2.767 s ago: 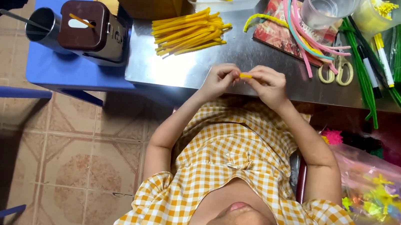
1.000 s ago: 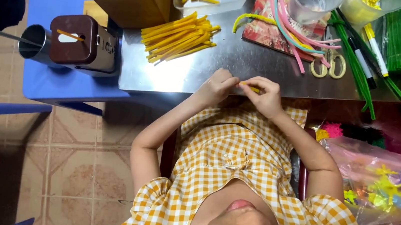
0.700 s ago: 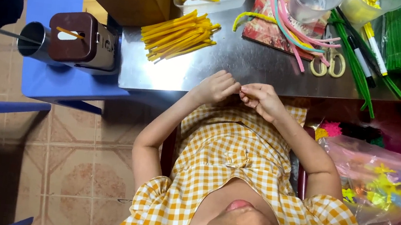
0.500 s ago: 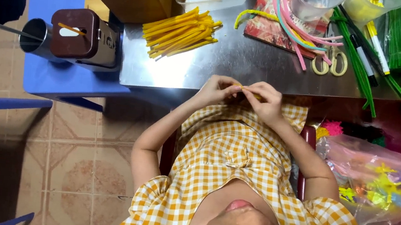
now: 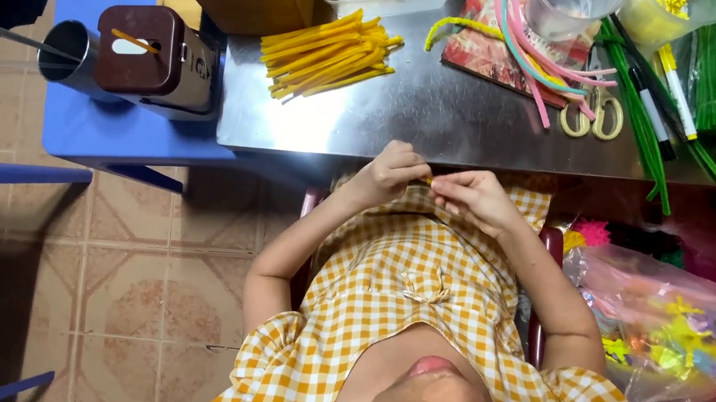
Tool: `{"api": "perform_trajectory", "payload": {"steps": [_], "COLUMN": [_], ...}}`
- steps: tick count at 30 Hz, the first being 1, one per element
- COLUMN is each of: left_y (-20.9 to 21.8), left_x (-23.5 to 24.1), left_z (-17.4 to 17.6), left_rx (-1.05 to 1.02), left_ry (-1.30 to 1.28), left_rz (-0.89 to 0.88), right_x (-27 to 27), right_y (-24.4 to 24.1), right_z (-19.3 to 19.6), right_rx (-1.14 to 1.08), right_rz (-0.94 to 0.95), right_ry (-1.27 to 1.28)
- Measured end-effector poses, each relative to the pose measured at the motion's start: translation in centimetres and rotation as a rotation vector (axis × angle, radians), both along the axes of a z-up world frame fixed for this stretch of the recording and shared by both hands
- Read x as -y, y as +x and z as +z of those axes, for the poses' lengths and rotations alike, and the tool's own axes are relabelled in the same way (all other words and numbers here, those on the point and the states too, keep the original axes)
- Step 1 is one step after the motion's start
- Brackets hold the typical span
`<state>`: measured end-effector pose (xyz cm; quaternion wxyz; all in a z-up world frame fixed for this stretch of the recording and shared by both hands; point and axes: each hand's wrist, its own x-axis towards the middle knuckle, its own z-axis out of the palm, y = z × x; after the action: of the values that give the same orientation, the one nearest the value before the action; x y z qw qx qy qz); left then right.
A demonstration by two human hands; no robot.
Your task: The person is picking up small yellow pipe cleaner segments and manipulating them with their fingers to bend or shape them.
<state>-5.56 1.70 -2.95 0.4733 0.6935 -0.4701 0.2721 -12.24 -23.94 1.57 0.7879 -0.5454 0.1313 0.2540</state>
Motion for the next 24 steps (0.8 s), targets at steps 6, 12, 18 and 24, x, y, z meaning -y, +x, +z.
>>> {"api": "perform_trajectory", "payload": {"steps": [6, 12, 18, 24], "left_y": [-0.9, 2.5, 8.7, 7.7], "left_x": [-0.5, -2.1, -11.0, -11.4], "left_z": [2.3, -1.3, -3.0, -0.8], "left_rx": [-0.354, -0.375, -0.038, -0.055], "left_ry": [-0.107, 0.053, 0.425, 0.395], "left_rz": [-0.284, 0.265, 0.997, 0.911], "right_x": [1.1, 0.2, -1.0, -6.4], "right_y": [-0.2, 5.6, 18.0, 34.9], "right_z": [-6.2, 1.3, 3.4, 4.7], "right_rx": [-0.122, 0.925, 1.385, 1.606], "right_rz": [0.146, 0.008, -0.068, -0.07], "right_ry": [0.29, -0.51, -0.782, -1.218]}}
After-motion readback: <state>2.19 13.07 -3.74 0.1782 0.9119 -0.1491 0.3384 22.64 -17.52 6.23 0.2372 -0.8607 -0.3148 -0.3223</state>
